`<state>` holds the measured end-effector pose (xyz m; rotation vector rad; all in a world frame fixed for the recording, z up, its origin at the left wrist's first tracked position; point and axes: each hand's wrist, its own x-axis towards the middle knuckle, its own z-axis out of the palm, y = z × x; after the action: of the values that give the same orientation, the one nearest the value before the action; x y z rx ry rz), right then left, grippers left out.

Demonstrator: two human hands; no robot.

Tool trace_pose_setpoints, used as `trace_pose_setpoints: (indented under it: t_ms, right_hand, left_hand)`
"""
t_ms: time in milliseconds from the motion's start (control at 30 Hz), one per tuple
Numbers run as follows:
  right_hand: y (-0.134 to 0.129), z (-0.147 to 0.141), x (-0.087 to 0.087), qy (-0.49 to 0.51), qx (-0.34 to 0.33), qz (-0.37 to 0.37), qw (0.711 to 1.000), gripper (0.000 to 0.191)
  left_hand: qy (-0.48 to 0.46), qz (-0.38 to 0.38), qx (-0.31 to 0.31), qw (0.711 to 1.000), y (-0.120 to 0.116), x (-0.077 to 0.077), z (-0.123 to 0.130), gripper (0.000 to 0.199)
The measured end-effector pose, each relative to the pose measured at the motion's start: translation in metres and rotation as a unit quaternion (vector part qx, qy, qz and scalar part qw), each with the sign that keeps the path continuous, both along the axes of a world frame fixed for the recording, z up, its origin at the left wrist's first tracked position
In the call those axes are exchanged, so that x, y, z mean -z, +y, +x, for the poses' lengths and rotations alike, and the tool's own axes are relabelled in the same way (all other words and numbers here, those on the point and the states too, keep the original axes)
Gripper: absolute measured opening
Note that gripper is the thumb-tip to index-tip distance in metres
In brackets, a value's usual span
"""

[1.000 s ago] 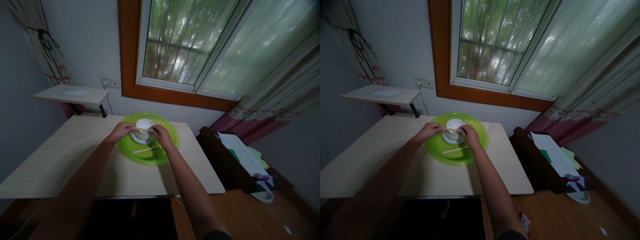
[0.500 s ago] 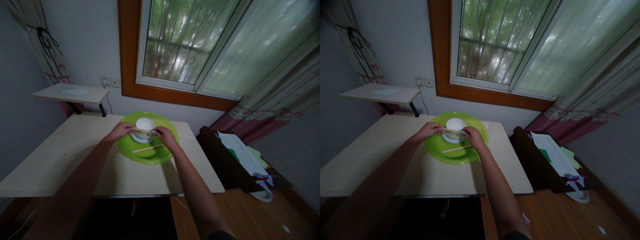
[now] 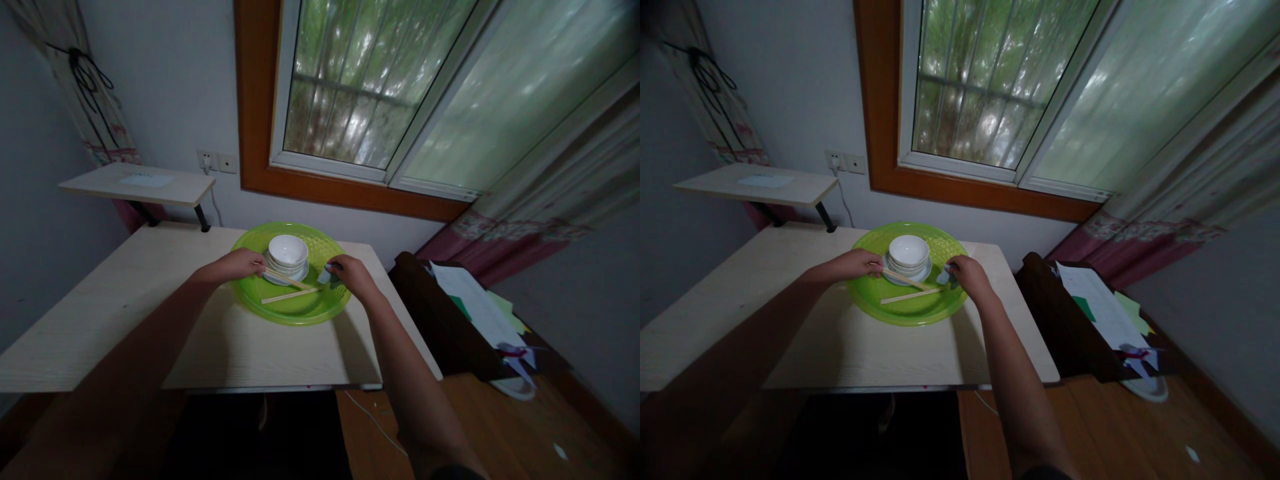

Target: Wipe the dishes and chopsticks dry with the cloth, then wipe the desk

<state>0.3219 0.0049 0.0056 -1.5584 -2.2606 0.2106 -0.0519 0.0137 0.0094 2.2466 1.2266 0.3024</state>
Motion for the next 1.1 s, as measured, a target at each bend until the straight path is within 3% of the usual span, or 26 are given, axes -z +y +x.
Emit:
trace_pose_setpoints:
  t_ms: [100, 233, 367, 467, 533, 800, 967, 1100]
  right_hand:
    - [0.0, -0.008, -0.001, -0.075, -0.022, -0.029, 0.997, 0.03]
    - [0.0, -0.033, 0.0, -0.189, -0.064, -0.149, 0.969, 0.041]
    - [0.004, -0.059, 0.004, -0.279, -0.088, -0.208, 0.933, 0.044]
    - [0.006, -0.068, 0.008, -0.305, -0.097, -0.227, 0.92, 0.034]
    - [0.005, -0.071, 0.01, -0.314, -0.097, -0.242, 0.913, 0.025]
    - [0.003, -0.073, 0.016, -0.322, -0.104, -0.256, 0.906, 0.021]
    - [0.005, -0.061, 0.004, -0.294, -0.128, -0.251, 0.913, 0.028]
    - [0.009, -0.039, -0.014, -0.201, -0.134, -0.247, 0.938, 0.028]
  left_hand:
    - [0.063, 0.005, 0.039, 0.997, -0.002, -0.002, 0.001, 0.025]
    - [0.089, 0.017, 0.044, 0.995, -0.006, -0.005, 0.002, 0.022]
    - [0.076, 0.016, 0.03, 0.996, -0.009, -0.007, -0.002, 0.021]
    - [0.068, 0.007, 0.026, 0.997, -0.011, -0.01, -0.007, 0.022]
    - [0.062, 0.003, 0.02, 0.998, -0.012, -0.013, -0.01, 0.023]
    - [0.07, 0.028, 0.003, 0.997, -0.016, -0.025, -0.019, 0.028]
    - [0.079, 0.04, -0.004, 0.996, -0.016, -0.024, -0.021, 0.028]
    - [0.064, 0.03, -0.002, 0.998, -0.013, -0.017, -0.015, 0.024]
